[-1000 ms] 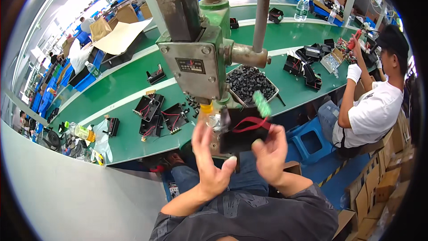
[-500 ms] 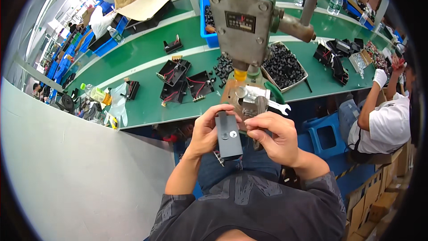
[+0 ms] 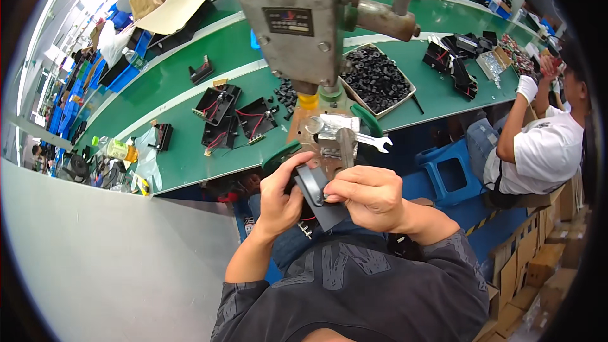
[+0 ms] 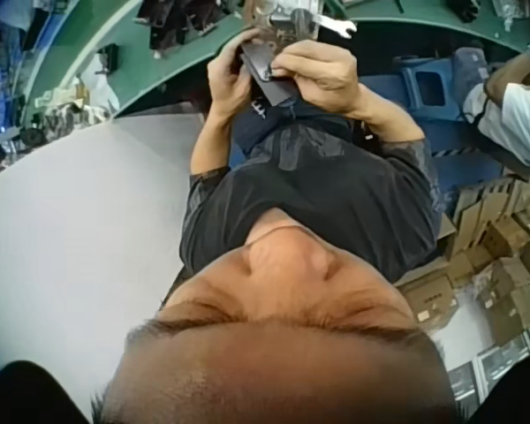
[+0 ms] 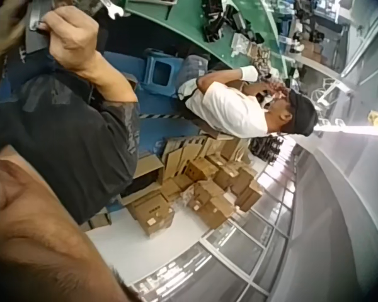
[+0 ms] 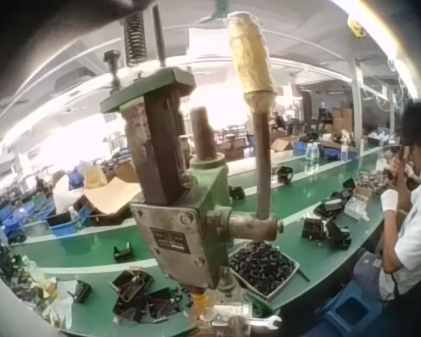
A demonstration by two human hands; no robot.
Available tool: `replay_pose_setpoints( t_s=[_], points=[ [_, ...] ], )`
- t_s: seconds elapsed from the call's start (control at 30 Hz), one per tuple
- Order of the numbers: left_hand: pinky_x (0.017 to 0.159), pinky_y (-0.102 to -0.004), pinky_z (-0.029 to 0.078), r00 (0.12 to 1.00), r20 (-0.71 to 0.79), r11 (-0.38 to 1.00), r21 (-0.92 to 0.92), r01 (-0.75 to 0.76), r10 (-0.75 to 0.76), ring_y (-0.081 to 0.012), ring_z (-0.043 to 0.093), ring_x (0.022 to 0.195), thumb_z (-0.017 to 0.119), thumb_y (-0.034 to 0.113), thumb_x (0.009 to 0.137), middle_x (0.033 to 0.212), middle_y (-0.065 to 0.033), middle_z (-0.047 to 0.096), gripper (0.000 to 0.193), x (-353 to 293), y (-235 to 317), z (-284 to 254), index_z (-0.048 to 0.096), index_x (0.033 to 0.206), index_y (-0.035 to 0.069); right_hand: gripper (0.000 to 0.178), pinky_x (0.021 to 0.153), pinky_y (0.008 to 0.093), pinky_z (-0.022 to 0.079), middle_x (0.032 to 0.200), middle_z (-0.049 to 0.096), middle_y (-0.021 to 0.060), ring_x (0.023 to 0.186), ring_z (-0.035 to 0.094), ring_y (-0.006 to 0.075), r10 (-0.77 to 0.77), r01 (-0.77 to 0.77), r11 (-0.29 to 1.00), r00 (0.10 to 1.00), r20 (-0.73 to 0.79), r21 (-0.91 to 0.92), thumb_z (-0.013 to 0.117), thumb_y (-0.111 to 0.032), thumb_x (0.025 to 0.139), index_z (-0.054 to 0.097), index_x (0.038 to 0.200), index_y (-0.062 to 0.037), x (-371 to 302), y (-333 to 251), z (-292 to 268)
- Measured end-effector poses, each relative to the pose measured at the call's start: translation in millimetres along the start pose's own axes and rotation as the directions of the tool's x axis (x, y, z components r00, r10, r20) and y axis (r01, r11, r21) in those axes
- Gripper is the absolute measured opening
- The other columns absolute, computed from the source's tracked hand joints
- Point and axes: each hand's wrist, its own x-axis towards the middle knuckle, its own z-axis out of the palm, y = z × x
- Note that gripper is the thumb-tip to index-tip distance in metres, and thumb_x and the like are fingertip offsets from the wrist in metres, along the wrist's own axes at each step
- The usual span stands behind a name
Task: Assembling small electronic components using a manual press machine on a factory production line.
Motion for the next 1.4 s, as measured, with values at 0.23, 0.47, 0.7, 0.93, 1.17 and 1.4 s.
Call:
replay_pose_setpoints(
  t_s=[0.23, 0.47, 0.7, 0.93, 1.17, 1.4],
  points=[
    [0.083, -0.0294, 0.056, 0.986, -0.01, 0.962, 0.221, -0.16, 0.167, -0.0192, 0.07, 0.092, 0.056, -0.014, 0.087, 0.103, -0.0168, 0.072, 0.048, 2, -3, 1, 0.052, 0.134, -0.005, 0.027, 0.063, 0.0316, 0.057, 0.086, 0.069, 0.0109, 0.074, 0.07, 0.0251, 0.004, -0.004, 1.0, 1.0, 0.004, 0.027, 0.072, 0.012, 0.072, 0.072, 0.097, 0.0003, -2, 8, -5],
    [0.087, -0.0316, 0.058, 0.994, -0.079, 0.981, -0.184, 0.054, -0.07, -0.0215, 0.07, 0.1, 0.061, -0.011, 0.092, 0.11, -0.0215, 0.071, 0.033, 4, -25, -19, 0.054, 0.124, -0.003, 0.016, 0.073, 0.0411, 0.055, 0.092, 0.071, 0.017, 0.083, 0.07, 0.03, 0.271, -0.372, 0.783, 0.926, -0.264, -0.499, 0.069, -0.005, 0.086, 0.073, 0.101, -0.003, 39, 151, -52],
    [0.082, -0.0331, 0.061, 0.981, -0.11, 0.928, -0.357, 0.11, -0.158, -0.0222, 0.072, 0.095, 0.069, -0.004, 0.091, 0.103, -0.0162, 0.073, 0.032, -3, -47, -30, 0.063, 0.123, -0.003, 0.009, 0.082, 0.0454, 0.055, 0.094, 0.068, 0.015, 0.094, 0.066, 0.033, 0.412, -0.018, 0.352, 0.901, 0.138, -0.936, 0.06, -0.002, 0.084, 0.065, 0.091, -0.0041, 36, 268, -82],
    [0.085, -0.0337, 0.061, 0.988, -0.094, 0.944, -0.316, 0.088, -0.124, -0.0217, 0.072, 0.098, 0.07, -0.001, 0.092, 0.105, -0.0136, 0.074, 0.033, -5, -52, -34, 0.065, 0.124, -0.005, 0.022, 0.088, 0.0454, 0.053, 0.097, 0.067, 0.0158, 0.097, 0.065, 0.0365, 0.428, -0.189, 0.539, 0.901, 0.075, -0.821, 0.065, -0.004, 0.084, 0.074, 0.104, -0.0044, 47, 252, -84],
    [0.084, -0.0303, 0.059, 0.96, -0.072, 0.848, -0.49, 0.203, -0.271, -0.0161, 0.071, 0.092, 0.073, 0.016, 0.095, 0.104, -0.0139, 0.074, 0.041, 2, -28, -30, 0.063, 0.128, -0.005, 0.026, 0.072, 0.0253, 0.057, 0.096, 0.073, 0.0108, 0.081, 0.07, 0.015, 0.744, -0.657, 0.604, 0.668, -0.024, 0.451, 0.072, -0.014, 0.095, 0.07, 0.11, 0.0072, 41, 182, -87],
    [0.087, -0.0272, 0.053, 0.993, -0.042, 0.935, -0.343, 0.092, -0.114, -0.0114, 0.068, 0.094, 0.076, 0.022, 0.093, 0.102, -0.0082, 0.075, 0.042, 16, 5, -22, 0.066, 0.123, -0.007, 0.019, 0.06, 0.0229, 0.051, 0.091, 0.071, 0.0095, 0.074, 0.068, 0.0132, 0.682, -0.497, 0.228, 0.695, 0.227, 0.837, 0.066, -0.014, 0.1, 0.069, 0.109, 0.0022, 16, 78, -62]
  ],
)
